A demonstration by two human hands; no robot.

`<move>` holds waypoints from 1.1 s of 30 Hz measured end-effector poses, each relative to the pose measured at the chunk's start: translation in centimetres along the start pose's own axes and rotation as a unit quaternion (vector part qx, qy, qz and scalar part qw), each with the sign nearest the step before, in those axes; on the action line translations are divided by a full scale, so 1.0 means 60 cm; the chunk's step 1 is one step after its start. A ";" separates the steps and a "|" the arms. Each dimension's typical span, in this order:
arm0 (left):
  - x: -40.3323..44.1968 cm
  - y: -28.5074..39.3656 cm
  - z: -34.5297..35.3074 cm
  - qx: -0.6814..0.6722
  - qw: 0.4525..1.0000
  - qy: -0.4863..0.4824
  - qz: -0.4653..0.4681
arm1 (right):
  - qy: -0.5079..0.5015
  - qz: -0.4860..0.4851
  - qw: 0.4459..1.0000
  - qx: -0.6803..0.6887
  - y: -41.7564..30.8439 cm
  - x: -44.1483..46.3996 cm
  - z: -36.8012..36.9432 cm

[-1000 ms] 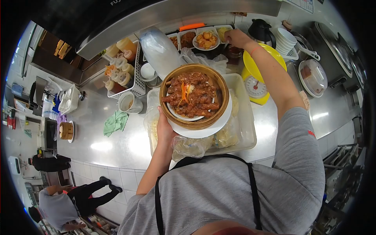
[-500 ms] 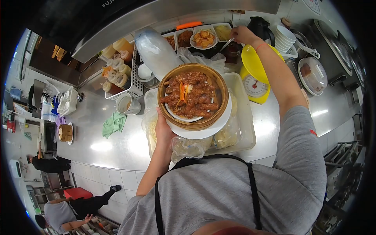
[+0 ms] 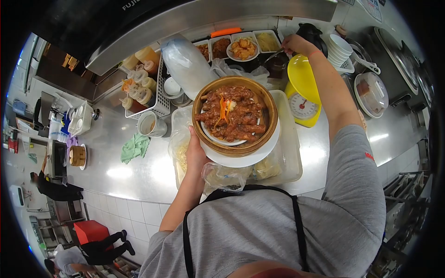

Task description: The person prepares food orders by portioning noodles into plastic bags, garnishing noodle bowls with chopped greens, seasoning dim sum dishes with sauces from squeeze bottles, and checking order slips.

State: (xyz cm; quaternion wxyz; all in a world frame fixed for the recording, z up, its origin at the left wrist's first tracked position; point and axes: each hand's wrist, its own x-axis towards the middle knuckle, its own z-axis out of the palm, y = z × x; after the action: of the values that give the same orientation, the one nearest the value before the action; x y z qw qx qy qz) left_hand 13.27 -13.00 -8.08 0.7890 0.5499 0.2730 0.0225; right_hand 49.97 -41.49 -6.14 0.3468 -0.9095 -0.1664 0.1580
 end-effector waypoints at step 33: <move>0.035 0.009 0.074 -0.134 0.990 -0.017 -0.048 | 0.060 -0.012 0.988 0.139 -0.068 -0.069 -0.062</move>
State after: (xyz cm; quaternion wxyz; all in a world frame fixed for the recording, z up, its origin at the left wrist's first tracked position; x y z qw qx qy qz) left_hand 17.22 -15.88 -7.35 0.8603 0.4258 0.2801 0.0122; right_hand 47.01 -42.48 0.00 0.4810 -0.8582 -0.1326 0.1210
